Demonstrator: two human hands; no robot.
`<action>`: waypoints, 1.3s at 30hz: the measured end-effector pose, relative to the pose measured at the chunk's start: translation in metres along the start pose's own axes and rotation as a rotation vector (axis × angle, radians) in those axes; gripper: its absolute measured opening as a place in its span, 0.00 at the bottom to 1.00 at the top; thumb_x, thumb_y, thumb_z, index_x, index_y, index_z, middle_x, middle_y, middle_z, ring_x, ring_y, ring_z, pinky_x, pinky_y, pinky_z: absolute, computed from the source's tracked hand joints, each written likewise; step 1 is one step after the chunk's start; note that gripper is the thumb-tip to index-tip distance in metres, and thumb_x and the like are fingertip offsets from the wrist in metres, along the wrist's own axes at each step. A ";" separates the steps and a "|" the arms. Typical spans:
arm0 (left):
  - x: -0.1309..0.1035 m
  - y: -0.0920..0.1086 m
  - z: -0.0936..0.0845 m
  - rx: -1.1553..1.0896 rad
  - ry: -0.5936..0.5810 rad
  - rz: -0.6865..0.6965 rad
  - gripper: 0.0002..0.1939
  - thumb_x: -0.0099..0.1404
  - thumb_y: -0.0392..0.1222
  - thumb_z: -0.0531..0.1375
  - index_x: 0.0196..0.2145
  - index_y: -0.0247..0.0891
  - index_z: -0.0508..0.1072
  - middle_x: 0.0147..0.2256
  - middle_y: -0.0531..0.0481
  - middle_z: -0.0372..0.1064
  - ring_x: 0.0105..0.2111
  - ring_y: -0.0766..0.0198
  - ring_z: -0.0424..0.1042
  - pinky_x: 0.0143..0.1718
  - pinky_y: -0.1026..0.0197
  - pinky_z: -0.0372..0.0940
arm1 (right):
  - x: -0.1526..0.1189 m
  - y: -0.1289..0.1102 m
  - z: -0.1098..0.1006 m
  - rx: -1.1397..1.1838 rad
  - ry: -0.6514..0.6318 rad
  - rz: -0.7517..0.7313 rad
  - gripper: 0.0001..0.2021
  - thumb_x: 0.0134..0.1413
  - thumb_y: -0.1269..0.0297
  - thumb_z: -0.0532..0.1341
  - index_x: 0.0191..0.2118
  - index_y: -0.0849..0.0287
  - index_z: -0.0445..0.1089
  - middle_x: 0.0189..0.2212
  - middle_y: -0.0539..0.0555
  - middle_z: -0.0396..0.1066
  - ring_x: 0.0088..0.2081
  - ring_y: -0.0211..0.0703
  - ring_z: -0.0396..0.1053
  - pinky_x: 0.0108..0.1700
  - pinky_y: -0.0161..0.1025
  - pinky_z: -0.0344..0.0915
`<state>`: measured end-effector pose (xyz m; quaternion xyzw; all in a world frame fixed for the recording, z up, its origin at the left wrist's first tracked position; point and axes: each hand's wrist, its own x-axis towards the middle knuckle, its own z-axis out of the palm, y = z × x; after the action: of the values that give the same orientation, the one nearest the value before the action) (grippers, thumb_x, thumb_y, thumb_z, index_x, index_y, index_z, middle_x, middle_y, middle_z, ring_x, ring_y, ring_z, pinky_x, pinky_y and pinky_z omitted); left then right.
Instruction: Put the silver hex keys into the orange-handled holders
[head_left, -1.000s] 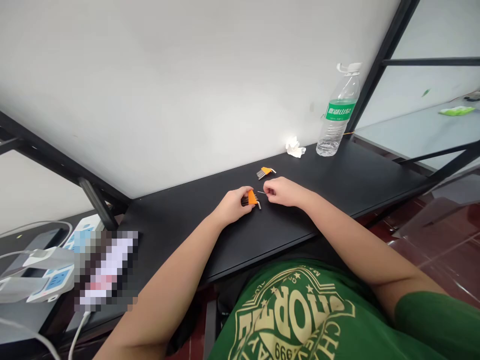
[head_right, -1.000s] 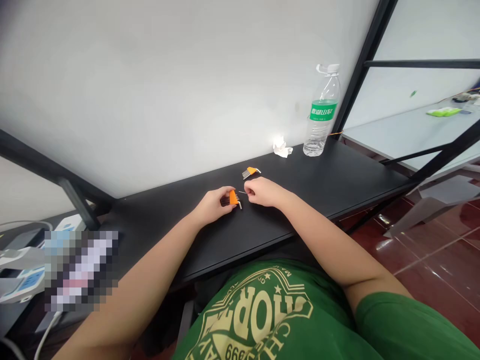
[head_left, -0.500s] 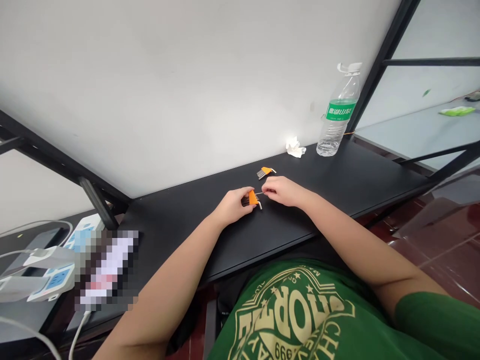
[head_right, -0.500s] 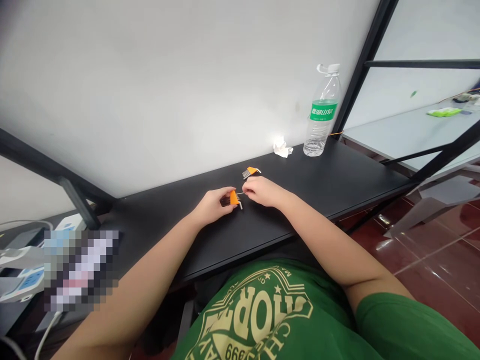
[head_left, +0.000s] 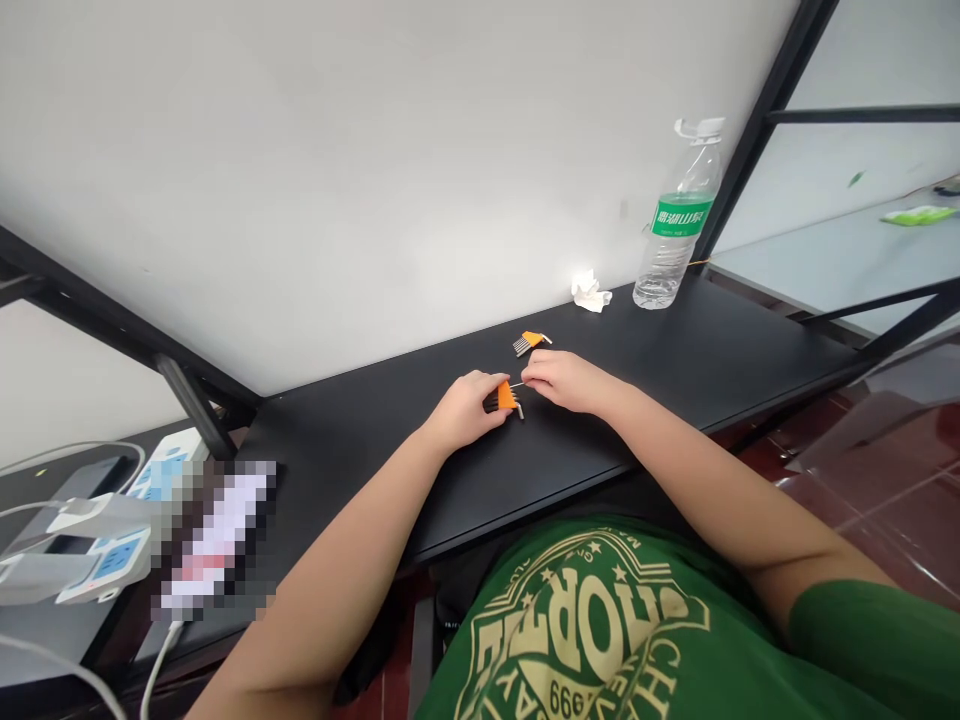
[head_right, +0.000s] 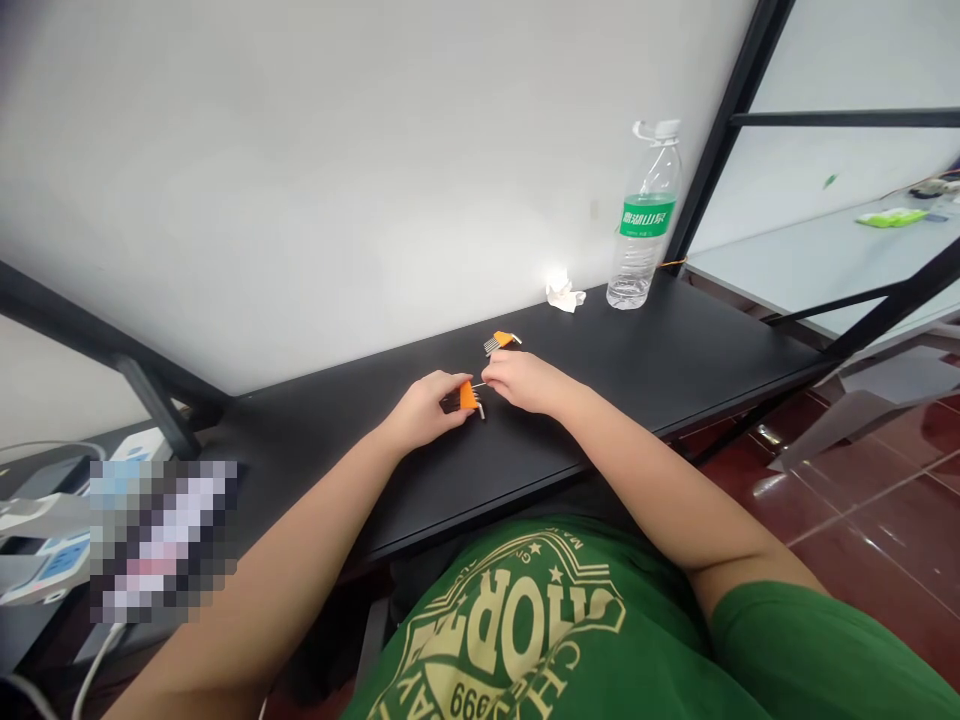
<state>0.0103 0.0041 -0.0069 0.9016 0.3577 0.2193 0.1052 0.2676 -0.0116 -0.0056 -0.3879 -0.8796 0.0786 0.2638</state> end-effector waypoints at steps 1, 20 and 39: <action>0.000 0.000 0.000 0.002 0.003 0.009 0.25 0.63 0.42 0.68 0.58 0.42 0.76 0.44 0.46 0.77 0.45 0.54 0.76 0.50 0.52 0.73 | 0.000 -0.001 0.000 -0.009 0.002 0.000 0.11 0.70 0.71 0.58 0.38 0.59 0.77 0.38 0.55 0.71 0.36 0.42 0.67 0.39 0.39 0.62; 0.001 0.010 -0.007 -0.064 0.083 0.078 0.20 0.62 0.41 0.69 0.52 0.44 0.79 0.46 0.48 0.79 0.46 0.55 0.76 0.51 0.52 0.73 | 0.012 -0.001 0.016 0.726 0.108 0.189 0.06 0.56 0.69 0.64 0.38 0.57 0.79 0.38 0.52 0.78 0.39 0.44 0.75 0.48 0.46 0.73; 0.000 0.016 -0.008 -0.047 0.007 0.049 0.26 0.65 0.46 0.67 0.60 0.43 0.75 0.47 0.45 0.78 0.44 0.55 0.77 0.53 0.51 0.72 | 0.002 0.044 -0.009 0.171 0.121 0.482 0.05 0.60 0.65 0.67 0.36 0.58 0.82 0.39 0.56 0.78 0.40 0.46 0.74 0.46 0.43 0.70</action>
<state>0.0163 -0.0073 0.0059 0.9067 0.3306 0.2332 0.1196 0.2998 0.0198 -0.0122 -0.5666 -0.7346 0.1896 0.3216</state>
